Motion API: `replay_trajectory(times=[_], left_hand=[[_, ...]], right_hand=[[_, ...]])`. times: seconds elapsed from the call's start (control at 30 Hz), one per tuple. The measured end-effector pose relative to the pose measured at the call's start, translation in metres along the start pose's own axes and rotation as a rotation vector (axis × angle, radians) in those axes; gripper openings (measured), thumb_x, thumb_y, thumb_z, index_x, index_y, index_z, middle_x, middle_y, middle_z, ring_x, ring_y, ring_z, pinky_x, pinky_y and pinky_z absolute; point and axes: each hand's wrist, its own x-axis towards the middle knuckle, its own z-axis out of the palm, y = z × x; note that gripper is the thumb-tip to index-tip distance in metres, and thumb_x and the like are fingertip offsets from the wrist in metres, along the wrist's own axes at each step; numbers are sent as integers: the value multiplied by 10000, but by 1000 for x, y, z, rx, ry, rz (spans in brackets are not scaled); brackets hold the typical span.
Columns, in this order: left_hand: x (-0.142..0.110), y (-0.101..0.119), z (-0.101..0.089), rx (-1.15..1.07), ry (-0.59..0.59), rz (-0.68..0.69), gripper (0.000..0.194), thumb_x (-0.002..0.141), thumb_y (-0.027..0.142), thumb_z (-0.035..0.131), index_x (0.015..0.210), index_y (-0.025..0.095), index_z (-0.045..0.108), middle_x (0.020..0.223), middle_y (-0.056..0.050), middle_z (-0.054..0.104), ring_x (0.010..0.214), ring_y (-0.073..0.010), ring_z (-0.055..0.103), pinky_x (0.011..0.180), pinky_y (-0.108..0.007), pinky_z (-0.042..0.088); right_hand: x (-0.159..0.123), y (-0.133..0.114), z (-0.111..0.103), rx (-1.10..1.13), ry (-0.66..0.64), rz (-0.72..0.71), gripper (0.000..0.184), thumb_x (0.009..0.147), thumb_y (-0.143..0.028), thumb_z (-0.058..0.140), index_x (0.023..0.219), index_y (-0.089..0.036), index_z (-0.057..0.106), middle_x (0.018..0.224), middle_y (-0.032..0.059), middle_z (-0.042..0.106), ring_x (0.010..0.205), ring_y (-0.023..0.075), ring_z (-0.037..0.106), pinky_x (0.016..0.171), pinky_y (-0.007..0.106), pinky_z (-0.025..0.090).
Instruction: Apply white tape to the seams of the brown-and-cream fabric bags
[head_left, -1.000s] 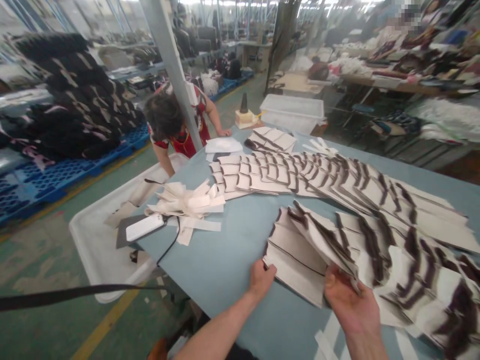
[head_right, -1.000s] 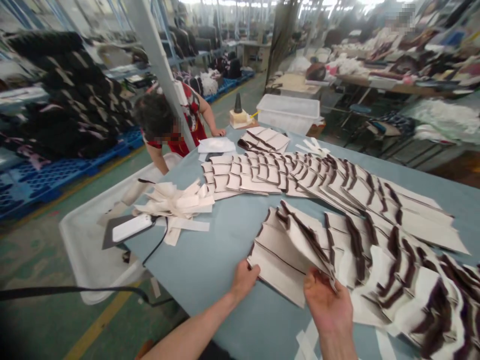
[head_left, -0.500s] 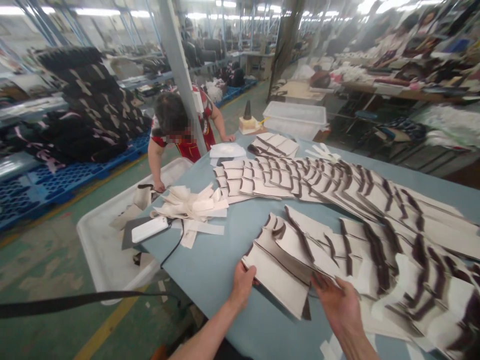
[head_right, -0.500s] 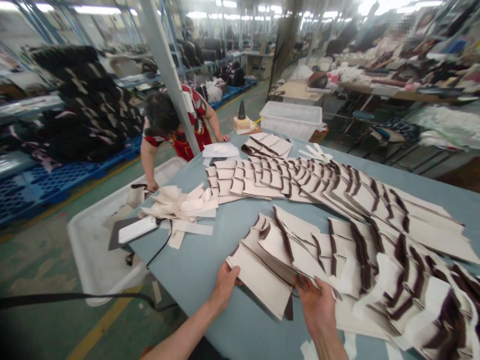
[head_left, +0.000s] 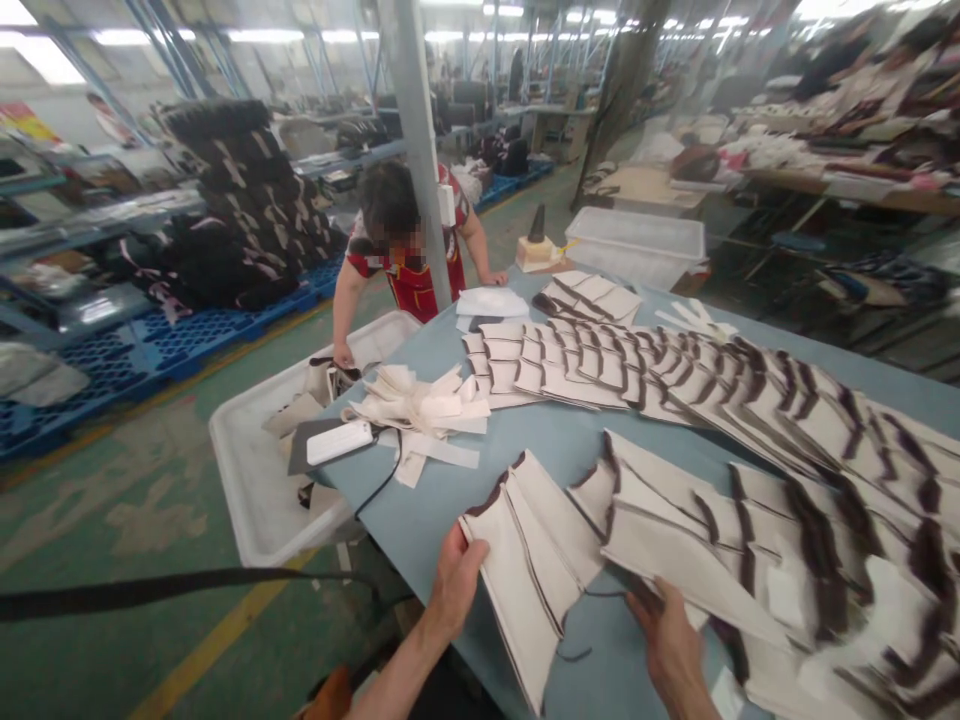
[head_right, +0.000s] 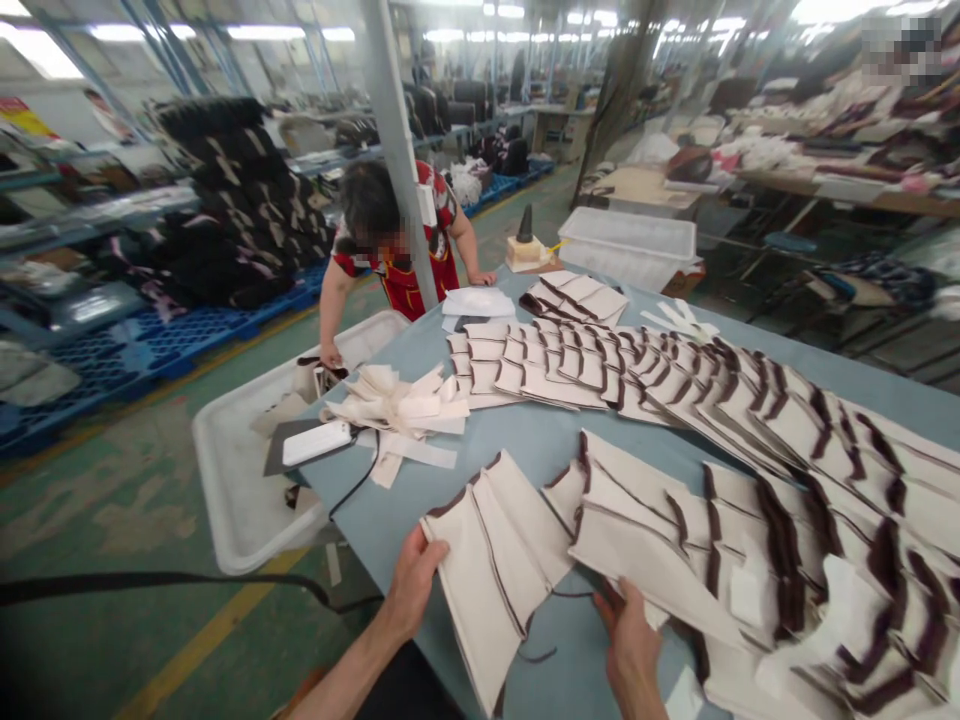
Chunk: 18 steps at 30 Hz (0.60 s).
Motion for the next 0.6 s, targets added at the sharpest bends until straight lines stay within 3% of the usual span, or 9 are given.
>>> replay_trajectory(times=[0.1, 0.27, 0.47, 0.6], left_hand=[[-15, 22, 0, -19, -63, -1, 473, 749, 396, 768, 1167, 181, 819, 1118, -101, 849, 1062, -353, 757, 941, -410, 606], [-32, 53, -5, -34, -187, 5, 546, 750, 545, 794, 1150, 175, 829, 1076, -130, 839, 1061, -383, 749, 874, -407, 620], [-32, 72, -8, -47, -291, 62, 590, 767, 606, 808, 1159, 164, 820, 1037, -120, 822, 995, -352, 728, 872, -393, 600], [-32, 76, -11, -56, -314, 87, 539, 789, 579, 803, 1127, 160, 818, 1013, -120, 821, 947, -336, 724, 848, -387, 593]], right_hand=[[-7, 22, 8, -38, 94, 39, 232, 846, -190, 754, 1040, -218, 632, 816, -21, 781, 607, 163, 733, 535, 235, 615], [-20, 22, 18, -82, 65, 111, 297, 735, -248, 755, 1005, -237, 632, 786, -3, 819, 535, 162, 709, 500, 231, 596], [-49, 30, 30, -101, 55, 131, 217, 798, -334, 711, 985, -249, 641, 852, 4, 808, 683, 169, 770, 631, 259, 644], [-83, 49, 34, -185, 6, 141, 265, 826, -419, 744, 992, -222, 681, 983, 84, 822, 820, 233, 804, 690, 337, 667]])
